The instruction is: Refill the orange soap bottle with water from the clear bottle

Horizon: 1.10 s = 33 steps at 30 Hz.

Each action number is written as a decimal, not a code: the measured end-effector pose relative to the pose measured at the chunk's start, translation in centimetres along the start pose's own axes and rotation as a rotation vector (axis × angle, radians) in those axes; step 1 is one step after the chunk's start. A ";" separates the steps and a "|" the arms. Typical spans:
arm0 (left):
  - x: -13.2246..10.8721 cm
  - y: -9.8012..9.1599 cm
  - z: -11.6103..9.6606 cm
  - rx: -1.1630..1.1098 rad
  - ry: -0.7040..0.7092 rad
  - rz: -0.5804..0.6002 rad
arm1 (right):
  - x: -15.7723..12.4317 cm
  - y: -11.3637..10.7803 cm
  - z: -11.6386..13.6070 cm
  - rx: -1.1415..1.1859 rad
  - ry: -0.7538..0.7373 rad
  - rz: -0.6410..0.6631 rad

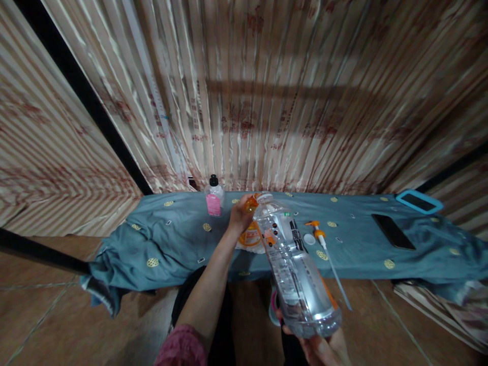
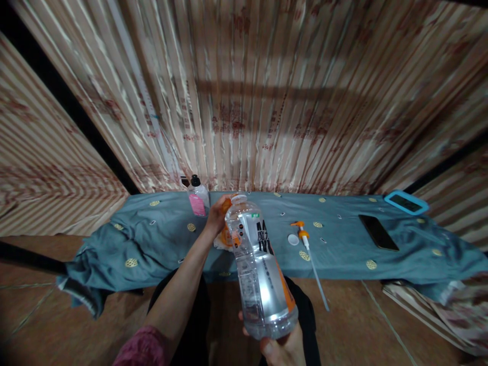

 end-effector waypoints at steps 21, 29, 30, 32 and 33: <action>0.0 0.0 -0.2 -0.014 0.035 0.005 | -0.2 0.7 0.3 0.000 0.025 -0.039; -0.1 0.1 0.0 -0.015 0.008 0.002 | -0.4 0.9 0.5 0.061 0.043 -0.031; -0.1 0.1 0.1 -0.015 0.006 0.005 | -0.4 0.9 0.6 0.045 0.043 -0.035; -0.1 0.2 0.1 -0.021 0.004 0.012 | -0.3 1.0 0.9 0.003 0.019 -0.032; -0.1 0.2 0.1 -0.027 0.002 0.015 | -0.3 1.1 1.1 -0.013 -0.001 -0.026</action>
Point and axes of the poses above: each hand's wrist, its own x-axis towards the middle knuckle, its own y-axis out of the palm, z = x × y, the point moved 5 cm from there along x, towards the middle knuckle, and after that the axes turned 12 degrees about z, right-handed, at the moved point
